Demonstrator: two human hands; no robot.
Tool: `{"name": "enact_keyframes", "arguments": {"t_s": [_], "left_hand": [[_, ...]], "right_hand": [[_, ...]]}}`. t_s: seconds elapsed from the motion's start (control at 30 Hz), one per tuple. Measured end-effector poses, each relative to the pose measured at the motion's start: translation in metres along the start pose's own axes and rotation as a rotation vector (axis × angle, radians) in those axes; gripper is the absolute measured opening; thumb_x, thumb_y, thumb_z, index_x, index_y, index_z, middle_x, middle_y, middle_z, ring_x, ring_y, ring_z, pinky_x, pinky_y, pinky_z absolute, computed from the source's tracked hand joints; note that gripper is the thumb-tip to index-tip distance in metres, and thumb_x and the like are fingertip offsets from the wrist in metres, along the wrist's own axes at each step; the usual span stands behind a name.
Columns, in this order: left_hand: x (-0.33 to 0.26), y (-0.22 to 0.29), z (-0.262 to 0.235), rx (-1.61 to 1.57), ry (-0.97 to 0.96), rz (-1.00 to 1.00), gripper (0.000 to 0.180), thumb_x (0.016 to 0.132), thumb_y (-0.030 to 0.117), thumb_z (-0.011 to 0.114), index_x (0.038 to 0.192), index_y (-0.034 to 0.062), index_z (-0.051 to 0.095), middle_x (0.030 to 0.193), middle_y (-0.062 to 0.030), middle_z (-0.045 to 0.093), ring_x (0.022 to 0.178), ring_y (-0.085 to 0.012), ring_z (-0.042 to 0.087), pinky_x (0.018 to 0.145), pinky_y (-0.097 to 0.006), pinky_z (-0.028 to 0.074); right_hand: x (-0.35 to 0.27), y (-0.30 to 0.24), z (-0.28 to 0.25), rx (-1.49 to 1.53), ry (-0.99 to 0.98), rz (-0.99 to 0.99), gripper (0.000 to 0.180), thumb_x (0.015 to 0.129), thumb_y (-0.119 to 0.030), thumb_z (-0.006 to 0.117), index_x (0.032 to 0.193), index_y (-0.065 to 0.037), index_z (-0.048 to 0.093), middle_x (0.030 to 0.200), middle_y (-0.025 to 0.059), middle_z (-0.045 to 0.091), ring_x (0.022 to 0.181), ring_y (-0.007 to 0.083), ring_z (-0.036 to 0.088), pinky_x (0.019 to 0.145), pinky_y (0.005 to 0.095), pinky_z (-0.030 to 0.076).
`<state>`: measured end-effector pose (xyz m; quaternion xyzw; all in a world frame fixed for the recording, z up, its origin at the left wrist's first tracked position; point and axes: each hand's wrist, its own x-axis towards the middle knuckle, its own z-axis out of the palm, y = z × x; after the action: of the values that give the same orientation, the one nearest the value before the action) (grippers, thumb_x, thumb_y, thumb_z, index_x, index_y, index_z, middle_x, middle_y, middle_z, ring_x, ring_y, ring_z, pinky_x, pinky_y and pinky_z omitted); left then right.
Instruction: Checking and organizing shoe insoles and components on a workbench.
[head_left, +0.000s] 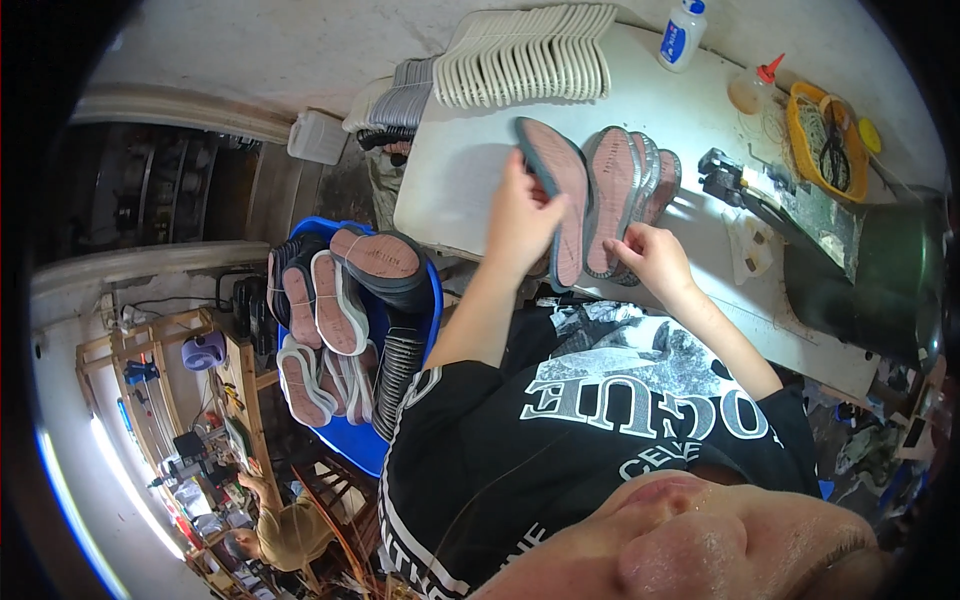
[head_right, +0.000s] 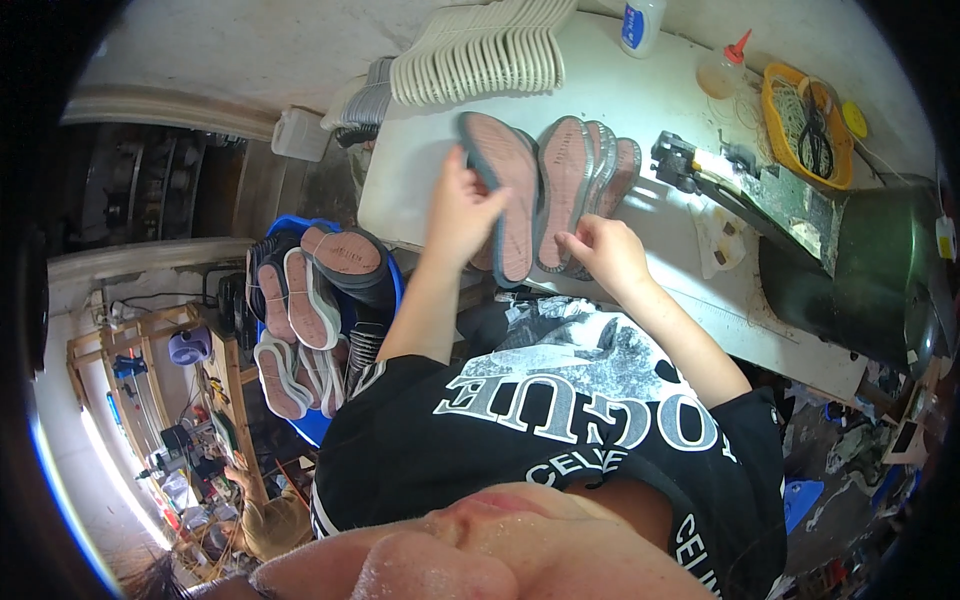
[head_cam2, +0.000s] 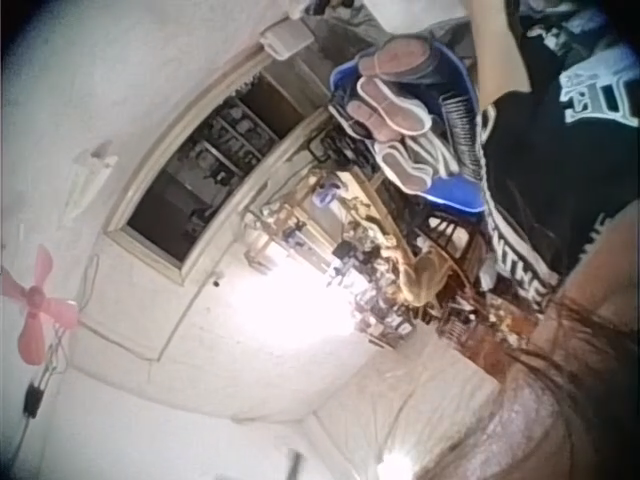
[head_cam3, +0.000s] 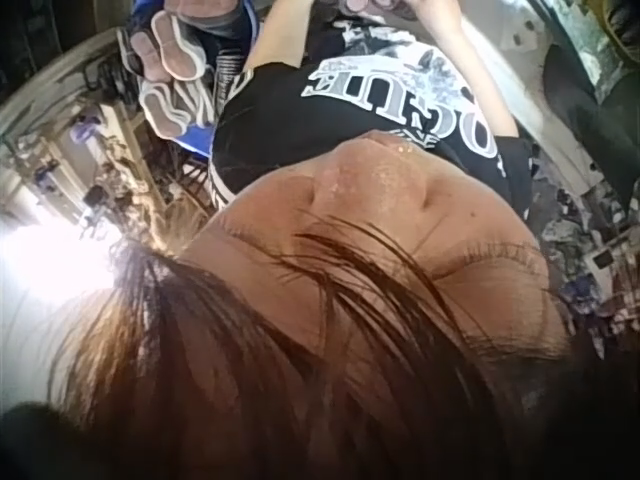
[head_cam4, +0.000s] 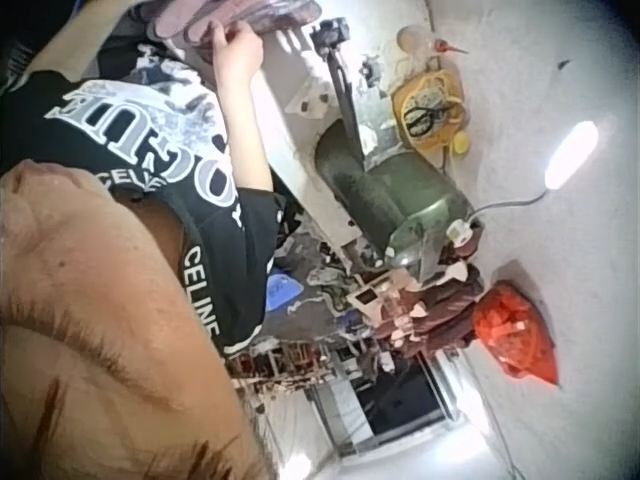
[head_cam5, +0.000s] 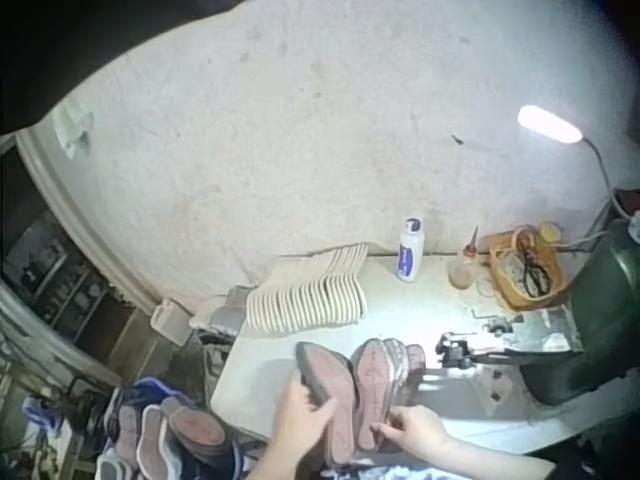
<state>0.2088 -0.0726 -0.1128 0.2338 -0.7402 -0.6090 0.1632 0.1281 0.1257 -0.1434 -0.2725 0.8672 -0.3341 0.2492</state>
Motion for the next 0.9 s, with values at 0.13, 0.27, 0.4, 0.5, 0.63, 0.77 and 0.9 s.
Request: {"name": "enact_keyframes", "arguments": {"t_s": [0.13,0.27,0.4,0.5,0.63,0.77,0.9], "left_hand": [[0.001,0.059,-0.028,-0.458,-0.145,0.047,0.077,0.077,-0.006,0.066,0.142,-0.0035,0.024,0.115,-0.0165,0.060,0.100,-0.0204,0.062,0.088,-0.031,0.050],[-0.015,0.077,0.009,-0.535,-0.283,-0.003,0.071,0.077,-0.005,0.068,0.138,-0.0012,0.032,0.121,-0.0127,0.056,0.114,-0.0197,0.055,0.099,-0.034,0.043],[-0.004,0.071,0.040,-0.677,-0.364,-0.044,0.061,0.080,0.003,0.070,0.132,-0.0014,0.040,0.120,-0.0123,0.057,0.111,-0.0181,0.056,0.097,-0.033,0.044],[0.003,0.086,0.059,-0.732,-0.419,-0.120,0.049,0.082,0.009,0.070,0.125,-0.0025,0.048,0.114,-0.0117,0.062,0.105,-0.0176,0.060,0.094,-0.031,0.047],[0.011,0.098,0.084,-0.874,-0.609,-0.094,0.047,0.086,0.019,0.067,0.121,-0.0073,0.049,0.104,-0.0135,0.065,0.090,-0.0177,0.066,0.081,-0.029,0.053],[0.014,0.092,0.096,-0.796,-0.755,-0.132,0.047,0.082,0.015,0.073,0.121,-0.0022,0.053,0.108,-0.0107,0.066,0.095,-0.0162,0.064,0.083,-0.027,0.050],[0.014,0.094,0.094,-0.569,-0.651,-0.090,0.049,0.081,0.017,0.076,0.119,-0.0022,0.053,0.104,-0.0098,0.066,0.091,-0.0135,0.064,0.079,-0.023,0.050]], "right_hand": [[0.004,0.001,-0.024,0.195,-0.098,-0.068,0.035,0.082,-0.035,0.072,0.085,-0.001,0.061,0.072,0.0120,0.064,0.070,0.0223,0.064,0.064,0.0388,0.049],[-0.012,-0.044,-0.067,0.976,-0.125,-0.309,0.054,0.086,-0.023,0.071,0.129,-0.001,0.046,0.109,0.0039,0.060,0.100,0.0132,0.057,0.092,0.0282,0.045],[-0.025,-0.041,-0.095,0.943,-0.001,-0.309,0.046,0.086,-0.012,0.070,0.127,-0.001,0.053,0.118,0.0057,0.061,0.106,0.0112,0.056,0.094,0.0273,0.045],[-0.038,-0.022,-0.112,1.043,-0.191,-0.358,0.047,0.087,-0.021,0.071,0.125,0.001,0.055,0.116,0.0072,0.062,0.105,0.0125,0.057,0.091,0.0293,0.047],[-0.034,0.013,-0.099,1.512,-0.374,-0.343,0.064,0.081,-0.040,0.074,0.125,0.002,0.055,0.116,0.0109,0.062,0.107,0.0150,0.057,0.093,0.0302,0.047],[-0.035,0.011,-0.108,1.320,-0.217,-0.267,0.055,0.078,-0.021,0.078,0.123,0.002,0.057,0.114,0.0070,0.064,0.097,0.0126,0.060,0.087,0.0288,0.049],[-0.056,0.010,-0.156,0.984,-0.380,-0.232,0.019,0.089,-0.016,0.064,0.089,0.003,0.067,0.081,0.0035,0.065,0.071,0.0075,0.060,0.061,0.0230,0.051]]}}
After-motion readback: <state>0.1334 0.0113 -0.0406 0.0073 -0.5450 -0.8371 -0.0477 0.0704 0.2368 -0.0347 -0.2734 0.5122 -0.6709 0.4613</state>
